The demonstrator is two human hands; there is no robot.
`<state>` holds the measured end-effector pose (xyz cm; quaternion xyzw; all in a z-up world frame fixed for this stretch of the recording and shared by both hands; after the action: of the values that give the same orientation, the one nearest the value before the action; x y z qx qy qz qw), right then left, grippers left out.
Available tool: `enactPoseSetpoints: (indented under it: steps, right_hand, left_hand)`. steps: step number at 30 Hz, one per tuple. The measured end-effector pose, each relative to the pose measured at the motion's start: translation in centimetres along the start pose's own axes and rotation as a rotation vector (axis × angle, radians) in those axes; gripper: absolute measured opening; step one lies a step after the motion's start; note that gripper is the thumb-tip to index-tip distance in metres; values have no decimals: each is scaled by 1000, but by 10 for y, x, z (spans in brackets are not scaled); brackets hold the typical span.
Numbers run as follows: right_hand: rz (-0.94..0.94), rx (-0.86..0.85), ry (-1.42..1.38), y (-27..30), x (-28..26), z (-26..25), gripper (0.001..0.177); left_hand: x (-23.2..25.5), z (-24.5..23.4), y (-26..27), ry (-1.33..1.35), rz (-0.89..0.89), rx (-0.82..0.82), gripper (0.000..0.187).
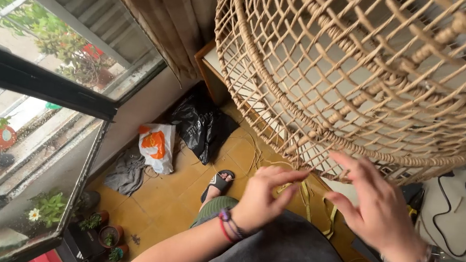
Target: Weaving thin rattan strips into a large wicker frame to construct or repair a piece of furniture.
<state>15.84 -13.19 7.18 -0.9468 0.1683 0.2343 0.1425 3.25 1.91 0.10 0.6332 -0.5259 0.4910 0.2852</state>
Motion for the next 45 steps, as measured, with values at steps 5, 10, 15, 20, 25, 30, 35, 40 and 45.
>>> enactPoseSetpoints:
  steps: [5,10,15,20,25,30,35,40,45]
  right_hand:
    - [303,125,-170,18,0,11,27]
    - [311,448,-95,7,-31,17,18]
    - [135,736,190,-1,-59,30,25]
    - [83,806,324,-5,-55,41,23]
    - [66,804,488,-10,-45,63,16]
    - [132,803,404,-23,-19,82,20]
    - [182,804,266,-32,-14,78,22]
    - [264,709,101,-25,-25,68,15]
    - [147,632,65,-18,-75,50,30]
  left_hand:
    - [1,-40,-23,36,25,169,18]
    - [-13,-38,-31,-178,192,84,36]
    - [-16,-27,-41,-580,259,-47,51]
    - [4,-52,-58,-624,473,24,37]
    - [15,-59,-63,-639,545,52,38]
    - [-10,-39,-65,-228,141,-288,33]
    - [-15,-32,-70,-835,386,-117,10]
    - [5,-53,-73,-980,552,-102,11]
    - [52,-112,-66,-135,517,-457,22]
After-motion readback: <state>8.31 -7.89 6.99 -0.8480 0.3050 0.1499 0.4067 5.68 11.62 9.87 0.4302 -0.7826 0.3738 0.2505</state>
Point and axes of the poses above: each hand's wrist, its own y-axis away from the middle knuckle, its own z-axis out of the palm, x = y × z, the point moved 4 cm from there along -y, towards the middle knuckle, and after that the axes turned 5 degrees about -y, right-handed, at the moved point
